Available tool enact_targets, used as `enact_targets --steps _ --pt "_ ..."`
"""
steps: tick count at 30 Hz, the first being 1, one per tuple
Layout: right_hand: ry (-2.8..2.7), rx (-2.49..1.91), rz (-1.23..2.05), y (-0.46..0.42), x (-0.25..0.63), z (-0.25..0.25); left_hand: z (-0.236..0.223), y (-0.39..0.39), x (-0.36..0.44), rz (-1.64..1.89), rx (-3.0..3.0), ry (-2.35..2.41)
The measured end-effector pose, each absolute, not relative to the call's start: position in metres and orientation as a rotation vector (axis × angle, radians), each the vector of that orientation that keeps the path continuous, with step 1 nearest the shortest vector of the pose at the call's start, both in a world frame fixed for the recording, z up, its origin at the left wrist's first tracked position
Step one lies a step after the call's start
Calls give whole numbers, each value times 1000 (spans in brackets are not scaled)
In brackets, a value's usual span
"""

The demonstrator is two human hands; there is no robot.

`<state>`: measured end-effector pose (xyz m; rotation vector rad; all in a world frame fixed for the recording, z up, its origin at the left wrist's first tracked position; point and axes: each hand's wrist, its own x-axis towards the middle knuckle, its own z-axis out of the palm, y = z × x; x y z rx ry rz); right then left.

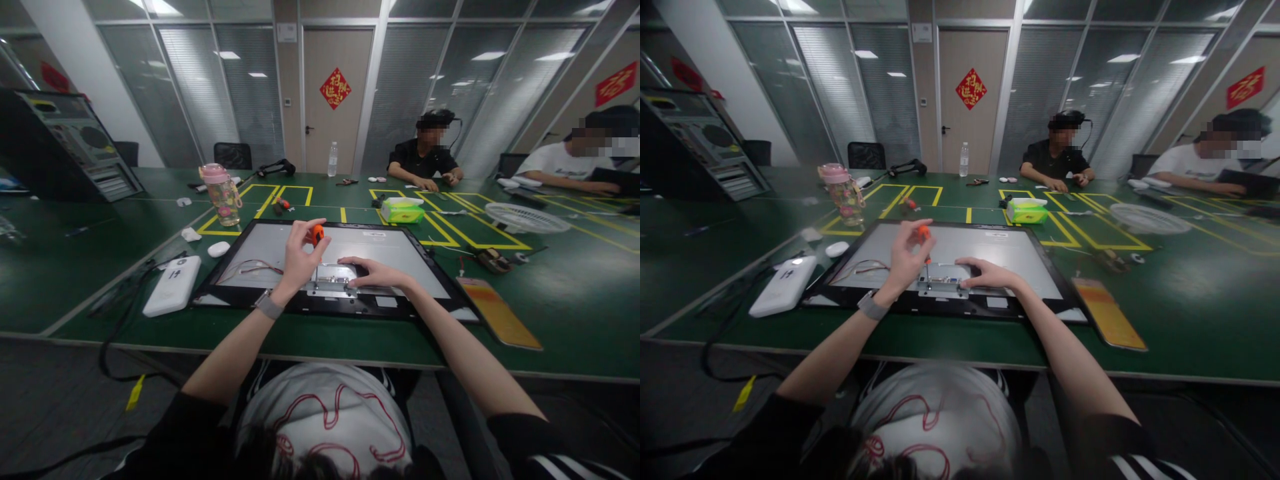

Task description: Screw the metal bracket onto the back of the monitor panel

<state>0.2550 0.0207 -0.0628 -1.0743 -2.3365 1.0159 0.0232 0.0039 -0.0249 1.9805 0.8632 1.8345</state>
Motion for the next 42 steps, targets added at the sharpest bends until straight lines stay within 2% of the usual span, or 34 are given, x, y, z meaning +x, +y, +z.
enact_targets --steps 6,42 --pt "-2344 -1068 1005 23 257 -66 -26 7 23 1964 1734 842" --pt "-2335 -1018 975 23 254 -66 -33 -5 40 1676 1754 698"
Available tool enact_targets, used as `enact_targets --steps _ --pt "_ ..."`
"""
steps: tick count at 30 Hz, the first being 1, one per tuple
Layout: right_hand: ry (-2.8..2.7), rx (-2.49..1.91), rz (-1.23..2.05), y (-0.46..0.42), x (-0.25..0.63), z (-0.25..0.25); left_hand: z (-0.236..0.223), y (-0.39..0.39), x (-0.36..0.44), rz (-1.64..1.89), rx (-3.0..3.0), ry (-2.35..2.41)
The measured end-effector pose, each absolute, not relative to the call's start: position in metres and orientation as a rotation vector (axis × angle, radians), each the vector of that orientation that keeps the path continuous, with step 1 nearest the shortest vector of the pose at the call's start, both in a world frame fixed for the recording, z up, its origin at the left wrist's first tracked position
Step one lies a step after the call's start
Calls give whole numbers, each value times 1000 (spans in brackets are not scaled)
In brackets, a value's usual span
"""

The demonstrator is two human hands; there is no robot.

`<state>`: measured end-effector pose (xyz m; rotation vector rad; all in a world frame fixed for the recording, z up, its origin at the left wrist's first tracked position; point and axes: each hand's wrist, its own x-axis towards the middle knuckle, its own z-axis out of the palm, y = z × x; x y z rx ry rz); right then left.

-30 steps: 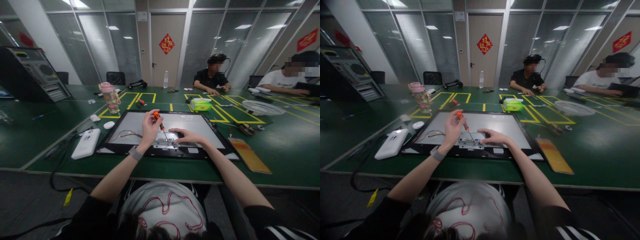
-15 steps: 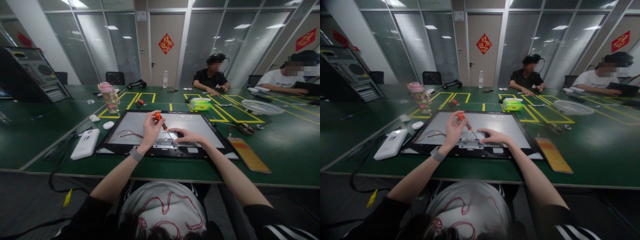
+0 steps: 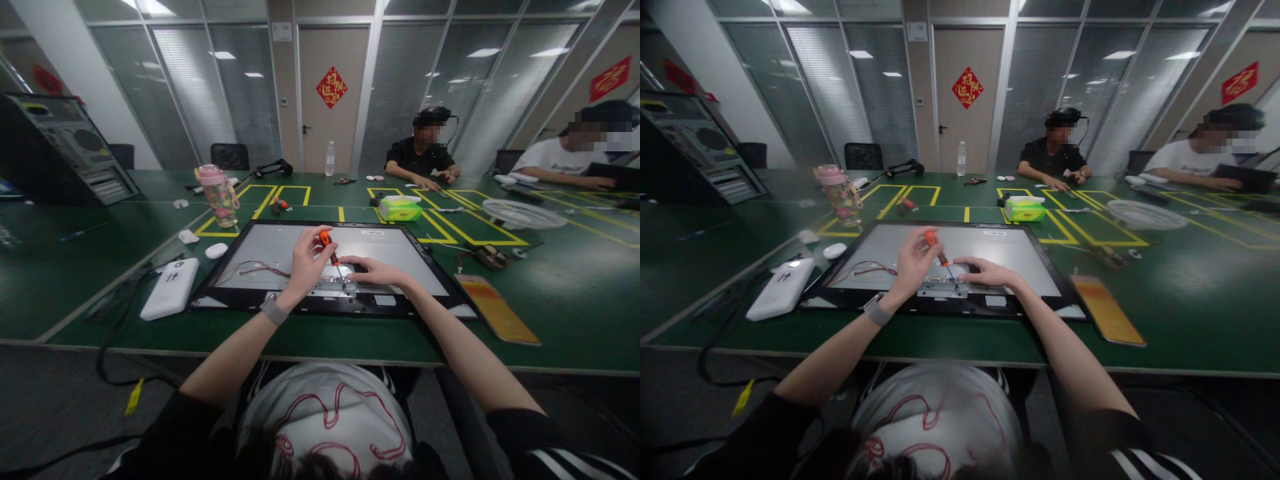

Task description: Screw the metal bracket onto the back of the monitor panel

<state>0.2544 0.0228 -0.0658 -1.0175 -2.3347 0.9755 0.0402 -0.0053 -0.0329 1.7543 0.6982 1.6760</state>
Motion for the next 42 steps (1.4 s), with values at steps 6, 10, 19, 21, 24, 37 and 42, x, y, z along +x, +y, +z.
enact_targets --steps 6,10,19,21,24,37,42 --pt "-2356 -1052 964 21 255 -63 -27 -4 37 1579 1733 594" --pt "-2369 -1038 984 20 255 -61 -29 2 36 1659 1785 775" --pt "-2336 -1012 969 21 254 -66 -34 -5 39 1506 2112 733" --pt "-2295 -1034 925 19 251 -70 -40 -10 42 1512 2360 828" --pt "-2250 -930 846 15 244 -76 -50 -18 48 1140 2882 671" --pt "-2282 -828 964 15 245 -72 -56 -24 56 930 3012 593" --pt "-2262 -985 911 12 246 -71 -54 -18 53 1197 2818 675"
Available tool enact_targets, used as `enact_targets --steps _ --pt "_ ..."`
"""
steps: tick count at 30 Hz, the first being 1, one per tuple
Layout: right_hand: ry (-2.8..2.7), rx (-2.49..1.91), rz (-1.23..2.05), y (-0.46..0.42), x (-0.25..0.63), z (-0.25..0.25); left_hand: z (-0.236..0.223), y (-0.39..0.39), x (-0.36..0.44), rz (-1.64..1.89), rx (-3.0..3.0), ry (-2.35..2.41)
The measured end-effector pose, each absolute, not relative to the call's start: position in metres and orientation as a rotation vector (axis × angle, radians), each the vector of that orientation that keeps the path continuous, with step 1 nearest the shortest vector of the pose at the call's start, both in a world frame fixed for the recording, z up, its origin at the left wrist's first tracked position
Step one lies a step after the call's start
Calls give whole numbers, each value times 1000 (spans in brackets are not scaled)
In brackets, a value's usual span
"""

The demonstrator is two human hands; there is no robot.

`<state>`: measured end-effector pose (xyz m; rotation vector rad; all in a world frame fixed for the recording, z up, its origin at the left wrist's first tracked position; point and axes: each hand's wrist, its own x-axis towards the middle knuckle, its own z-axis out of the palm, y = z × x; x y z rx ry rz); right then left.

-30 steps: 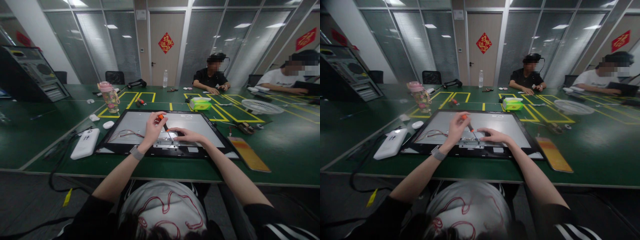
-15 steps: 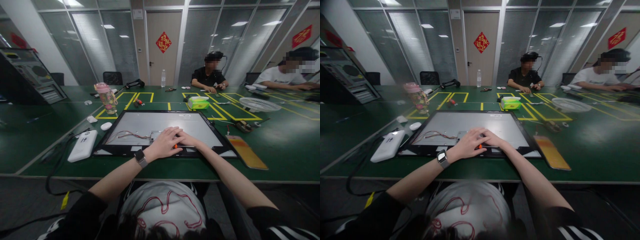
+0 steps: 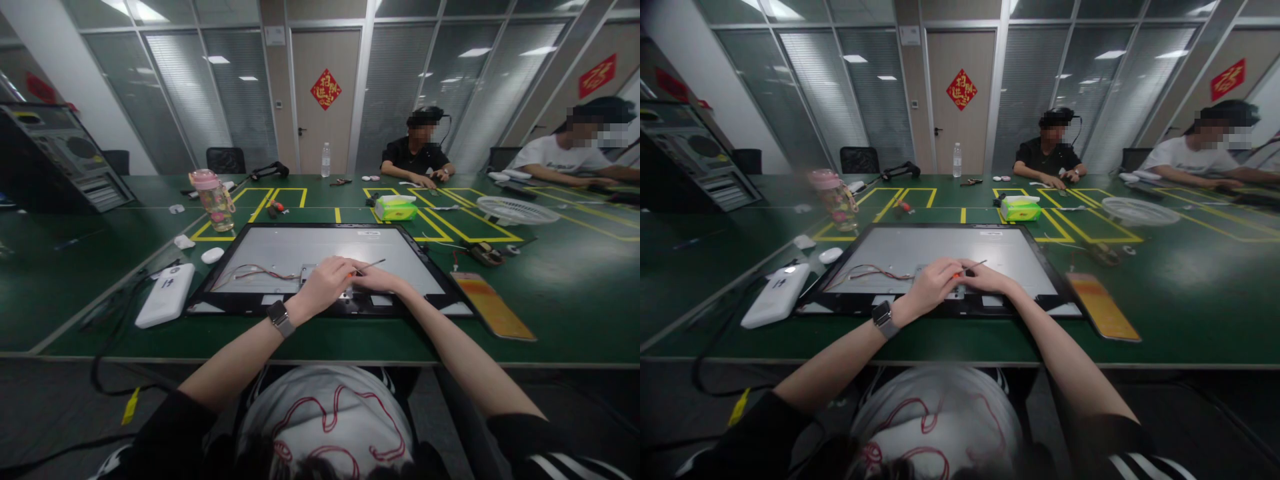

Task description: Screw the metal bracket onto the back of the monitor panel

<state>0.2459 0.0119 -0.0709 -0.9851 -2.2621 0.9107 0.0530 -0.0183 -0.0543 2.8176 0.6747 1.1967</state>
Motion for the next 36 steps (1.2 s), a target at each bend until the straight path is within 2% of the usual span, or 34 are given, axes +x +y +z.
enact_targets --steps 3,8,15,21,30,36 --pt "-2285 -1028 865 11 247 -71 -45 -17 44 1310 2577 883" --pt "-2295 -1122 872 10 248 -69 -35 -2 28 1260 2347 1135" --pt "-2342 -1103 902 11 251 -65 -31 21 18 1626 2124 1217" --pt "-2359 -1165 902 9 252 -63 -22 17 16 1693 1778 1187" --pt "-2342 -1140 857 6 250 -62 -23 16 20 1637 1728 1044" --pt "-2308 -1160 871 6 249 -62 -18 15 18 1717 1718 1041"
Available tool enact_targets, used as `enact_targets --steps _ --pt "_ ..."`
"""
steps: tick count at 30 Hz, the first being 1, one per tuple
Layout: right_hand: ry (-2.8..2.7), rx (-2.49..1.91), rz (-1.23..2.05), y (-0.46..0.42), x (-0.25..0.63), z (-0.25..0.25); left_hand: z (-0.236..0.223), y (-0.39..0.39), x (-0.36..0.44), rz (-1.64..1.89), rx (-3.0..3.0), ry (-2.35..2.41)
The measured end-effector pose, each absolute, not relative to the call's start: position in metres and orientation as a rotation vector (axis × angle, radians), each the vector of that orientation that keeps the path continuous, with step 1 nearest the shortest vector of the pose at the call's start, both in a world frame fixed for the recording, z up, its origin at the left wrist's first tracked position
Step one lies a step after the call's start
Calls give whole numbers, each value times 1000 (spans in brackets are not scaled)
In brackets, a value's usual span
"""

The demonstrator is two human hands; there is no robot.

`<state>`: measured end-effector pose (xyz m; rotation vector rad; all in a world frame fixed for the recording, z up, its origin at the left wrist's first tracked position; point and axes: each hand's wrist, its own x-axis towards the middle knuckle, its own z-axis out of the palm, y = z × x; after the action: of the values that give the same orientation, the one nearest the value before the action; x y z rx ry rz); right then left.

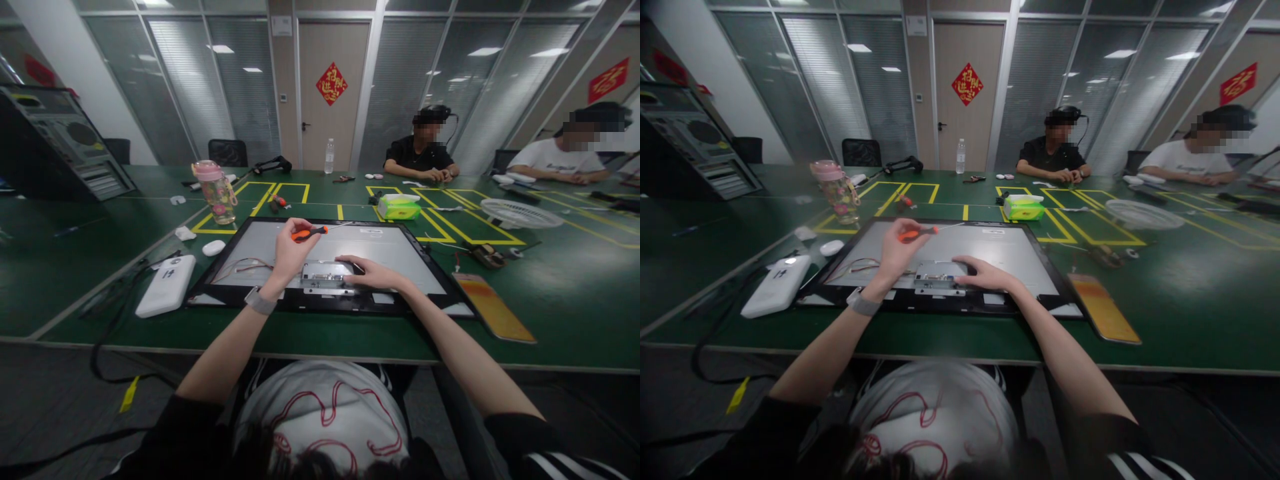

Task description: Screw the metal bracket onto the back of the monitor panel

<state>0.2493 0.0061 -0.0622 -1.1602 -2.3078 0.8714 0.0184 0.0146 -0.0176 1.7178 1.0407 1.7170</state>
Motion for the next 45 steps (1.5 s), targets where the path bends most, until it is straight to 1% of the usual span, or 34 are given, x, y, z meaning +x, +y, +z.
enact_targets --steps 2,4,8,10,13,16,19,20,22,23,25,27,32,38,45 --pt "-2282 -1149 884 7 251 -61 -17 20 10 1729 1728 1076" --pt "-2271 -1144 889 8 255 -60 -19 25 -2 1647 1799 1219" --pt "-2313 -1205 860 8 263 -59 -26 19 -34 1248 2210 1685" --pt "-2337 -1218 822 8 265 -60 -31 11 -48 1007 2365 1824" --pt "-2355 -1209 734 7 264 -63 -40 -1 -65 646 2405 1994" --pt "-2359 -1217 666 7 261 -65 -43 -4 -74 456 2405 2050" --pt "-2369 -1216 644 7 261 -65 -35 -1 -72 460 2524 1991" --pt "-2371 -1214 643 7 261 -65 -32 2 -69 508 2574 1849" --pt "-2368 -1215 644 7 261 -66 -25 9 -60 496 2605 1392" --pt "-2365 -1216 644 8 261 -66 -23 13 -55 431 2589 1179" --pt "-2353 -1213 643 8 260 -66 -24 23 -47 264 2538 949" --pt "-2336 -1204 648 8 259 -65 -28 33 -41 227 2511 943" --pt "-2280 -1223 669 8 257 -58 -37 43 -40 392 2404 981" --pt "-2189 -1181 665 16 260 -60 -32 41 -39 581 2312 1020" --pt "-2267 -1203 608 21 261 -63 -42 49 -35 546 2331 990"
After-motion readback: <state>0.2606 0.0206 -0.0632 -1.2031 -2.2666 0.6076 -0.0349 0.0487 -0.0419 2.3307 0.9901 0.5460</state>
